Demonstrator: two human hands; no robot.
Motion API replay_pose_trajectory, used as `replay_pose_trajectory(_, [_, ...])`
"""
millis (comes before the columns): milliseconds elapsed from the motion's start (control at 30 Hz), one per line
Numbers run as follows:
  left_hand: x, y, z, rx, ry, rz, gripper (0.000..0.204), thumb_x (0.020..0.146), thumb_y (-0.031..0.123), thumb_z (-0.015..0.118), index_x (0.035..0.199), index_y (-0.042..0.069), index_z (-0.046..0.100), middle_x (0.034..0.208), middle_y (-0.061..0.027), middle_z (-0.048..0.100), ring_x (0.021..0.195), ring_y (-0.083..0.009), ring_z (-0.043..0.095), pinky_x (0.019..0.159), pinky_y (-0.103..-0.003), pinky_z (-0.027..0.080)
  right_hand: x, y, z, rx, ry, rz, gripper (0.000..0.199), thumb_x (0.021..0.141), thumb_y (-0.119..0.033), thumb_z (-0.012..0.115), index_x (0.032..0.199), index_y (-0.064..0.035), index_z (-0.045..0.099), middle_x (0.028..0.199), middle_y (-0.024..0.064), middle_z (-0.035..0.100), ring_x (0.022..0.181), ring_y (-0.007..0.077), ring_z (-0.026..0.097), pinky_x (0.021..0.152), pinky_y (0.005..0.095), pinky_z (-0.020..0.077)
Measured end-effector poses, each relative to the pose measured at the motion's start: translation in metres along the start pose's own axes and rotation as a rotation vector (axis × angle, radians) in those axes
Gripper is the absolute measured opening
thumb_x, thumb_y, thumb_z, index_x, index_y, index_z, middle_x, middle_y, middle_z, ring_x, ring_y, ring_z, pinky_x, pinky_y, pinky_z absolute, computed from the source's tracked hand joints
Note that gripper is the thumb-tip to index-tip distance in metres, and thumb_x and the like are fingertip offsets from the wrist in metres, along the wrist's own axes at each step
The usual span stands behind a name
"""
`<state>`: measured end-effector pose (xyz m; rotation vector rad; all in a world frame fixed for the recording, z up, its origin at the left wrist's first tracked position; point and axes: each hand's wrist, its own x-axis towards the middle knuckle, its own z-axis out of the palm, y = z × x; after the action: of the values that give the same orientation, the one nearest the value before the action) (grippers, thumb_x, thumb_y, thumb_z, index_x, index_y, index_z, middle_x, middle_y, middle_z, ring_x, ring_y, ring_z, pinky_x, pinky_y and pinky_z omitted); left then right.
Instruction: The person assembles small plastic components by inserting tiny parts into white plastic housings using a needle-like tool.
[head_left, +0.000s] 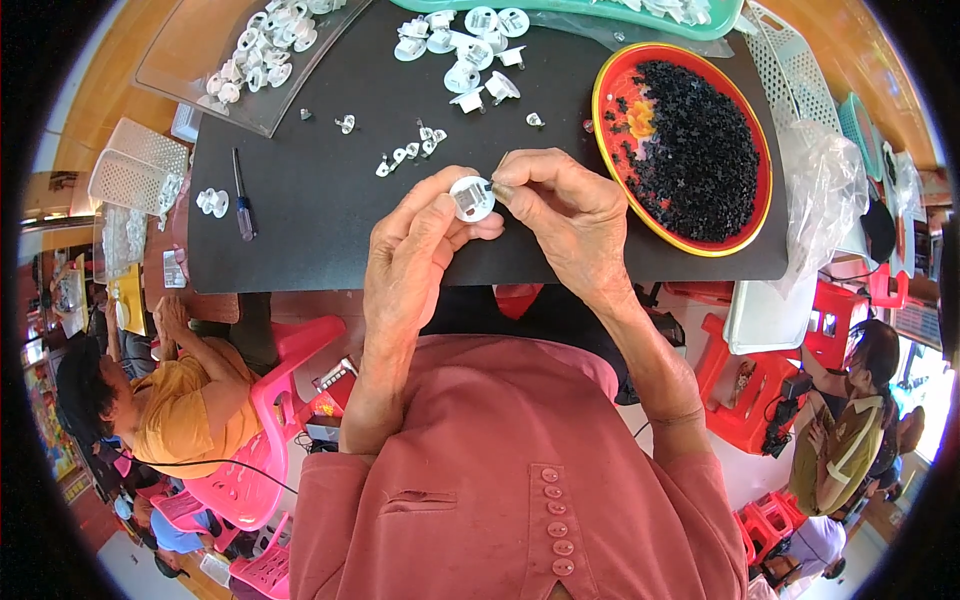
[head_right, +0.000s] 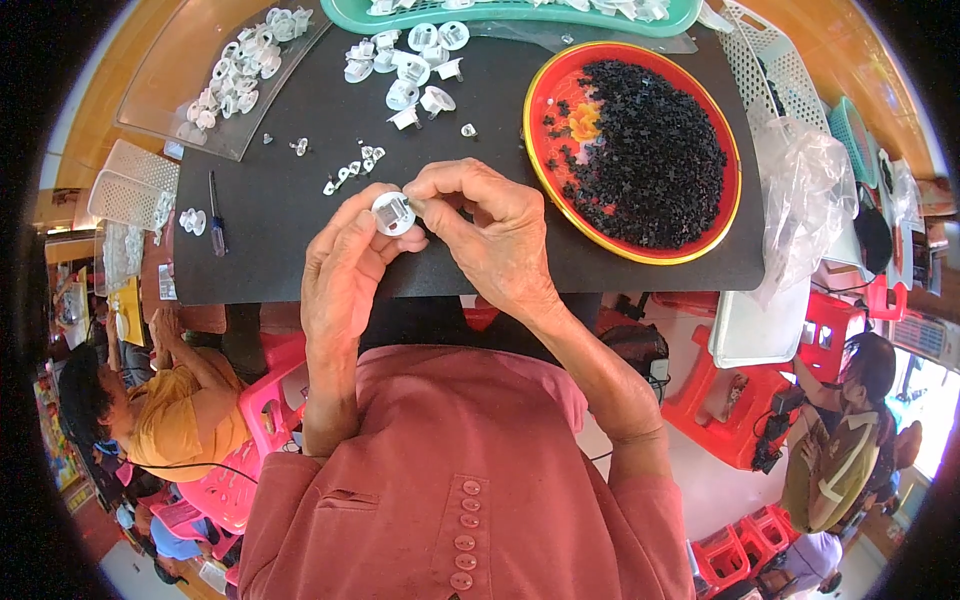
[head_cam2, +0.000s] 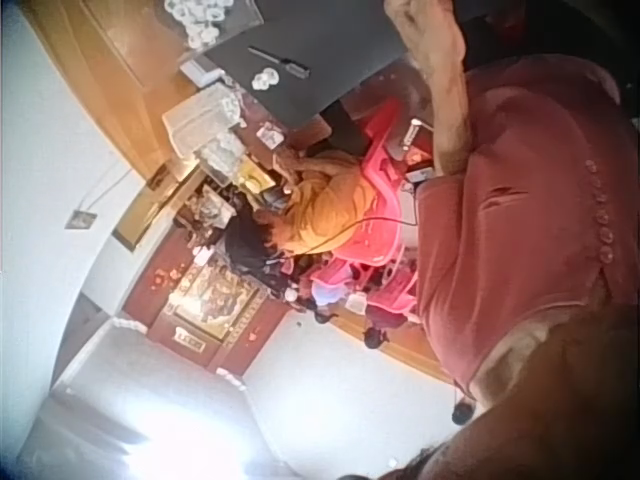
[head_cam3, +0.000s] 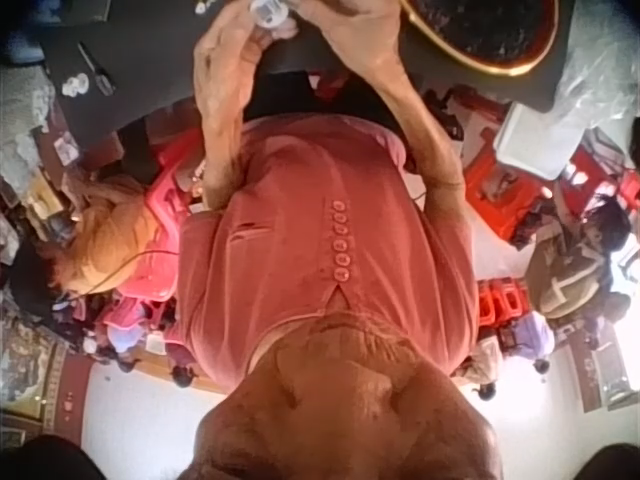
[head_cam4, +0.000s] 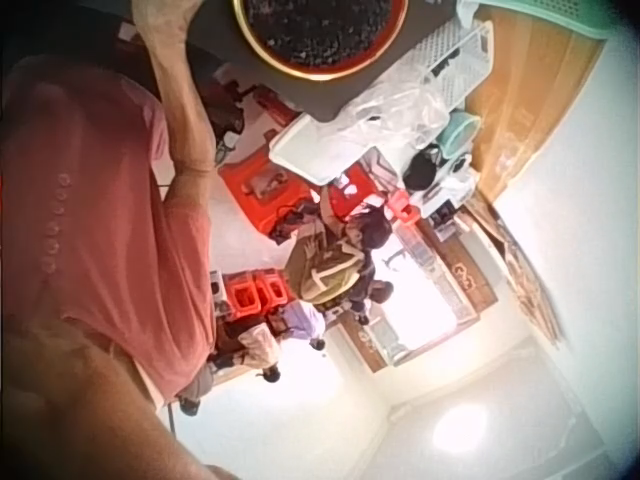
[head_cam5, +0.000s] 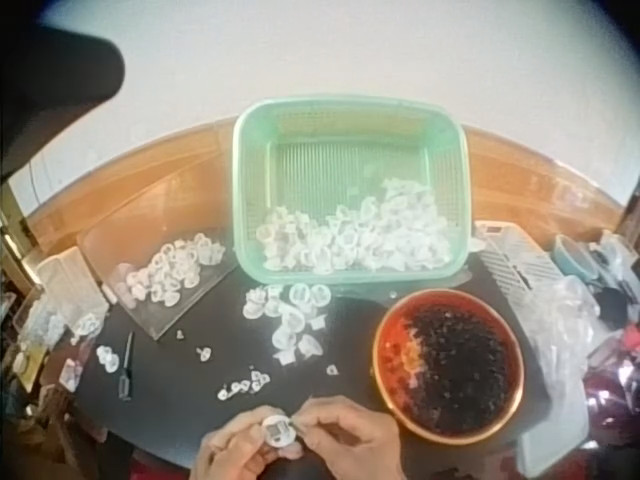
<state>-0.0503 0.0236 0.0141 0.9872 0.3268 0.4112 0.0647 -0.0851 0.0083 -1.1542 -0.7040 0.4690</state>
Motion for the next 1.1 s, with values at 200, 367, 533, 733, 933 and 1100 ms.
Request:
replay_pose_trajectory(200, [0.000, -0.001, 0.006, 0.061, 0.029, 0.082, 0.031, 0.098, 0.012, 0.043, 0.119, -0.009, 0.052, 0.101, -0.0130, 0.061, 0.088, -0.0190, 0.063, 0.084, -0.033, 0.052, 0.000, -0.001, 0.001, -0.118, 0.018, -0.076, 0.013, 0.079, 0.010, 0.063, 0.088, 0.0004, 0.065, 0.089, 0.0059, 0.064, 0.079, 0.0099, 0.061, 0.071, 0.0241, 0.0501])
replay_pose_trajectory(367, [-0.002, 0.000, 0.012, 0.179, 0.063, 0.103, 0.030, 0.098, 0.012, 0.043, 0.118, -0.008, 0.053, 0.101, -0.0106, 0.060, 0.088, -0.0151, 0.061, 0.084, -0.028, 0.051, 0.000, -0.003, 0.003, -0.186, 0.047, -0.088, 0.014, 0.076, 0.011, 0.064, 0.086, 0.0000, 0.066, 0.088, 0.0068, 0.065, 0.076, 0.0114, 0.062, 0.069, 0.0248, 0.0508])
replay_pose_trajectory(533, [0.000, -0.004, 0.013, 0.273, 0.095, 0.123, 0.027, 0.098, 0.013, 0.044, 0.112, -0.006, 0.057, 0.100, -0.0082, 0.060, 0.087, -0.0128, 0.060, 0.083, -0.027, 0.050, 0.001, -0.002, 0.003, -0.296, 0.029, -0.186, 0.015, 0.075, 0.011, 0.064, 0.085, 0.0000, 0.066, 0.086, 0.0070, 0.066, 0.076, 0.0129, 0.063, 0.067, 0.0246, 0.0518])
replay_pose_trajectory(733, [-0.001, -0.007, 0.014, 0.461, 0.106, 0.202, 0.023, 0.097, 0.012, 0.046, 0.108, -0.004, 0.059, 0.095, -0.0060, 0.059, 0.083, -0.0104, 0.056, 0.075, -0.024, 0.046, -0.001, -0.004, 0.005, -0.325, 0.051, -0.131, 0.015, 0.073, 0.010, 0.065, 0.084, -0.0004, 0.066, 0.086, 0.0071, 0.066, 0.076, 0.0136, 0.064, 0.067, 0.0248, 0.0527])
replay_pose_trajectory(933, [-0.002, -0.006, 0.019, 0.587, 0.130, 0.282, 0.021, 0.095, 0.009, 0.047, 0.108, -0.003, 0.058, 0.091, -0.0049, 0.058, 0.081, -0.0098, 0.054, 0.071, -0.023, 0.045, -0.001, -0.002, 0.006, -0.325, 0.054, -0.123, 0.015, 0.074, 0.010, 0.064, 0.084, -0.0004, 0.066, 0.086, 0.0071, 0.066, 0.076, 0.0136, 0.064, 0.067, 0.0248, 0.0529])
replay_pose_trajectory(1100, [0.000, -0.009, 0.020, 0.711, 0.133, 0.375, 0.021, 0.095, 0.008, 0.048, 0.108, -0.004, 0.058, 0.090, -0.0055, 0.058, 0.080, -0.0100, 0.054, 0.072, -0.024, 0.045, 0.000, -0.005, 0.007, -0.330, 0.053, -0.113, 0.014, 0.075, 0.009, 0.065, 0.084, -0.0002, 0.066, 0.085, 0.0069, 0.065, 0.075, 0.0130, 0.064, 0.066, 0.0247, 0.0528])
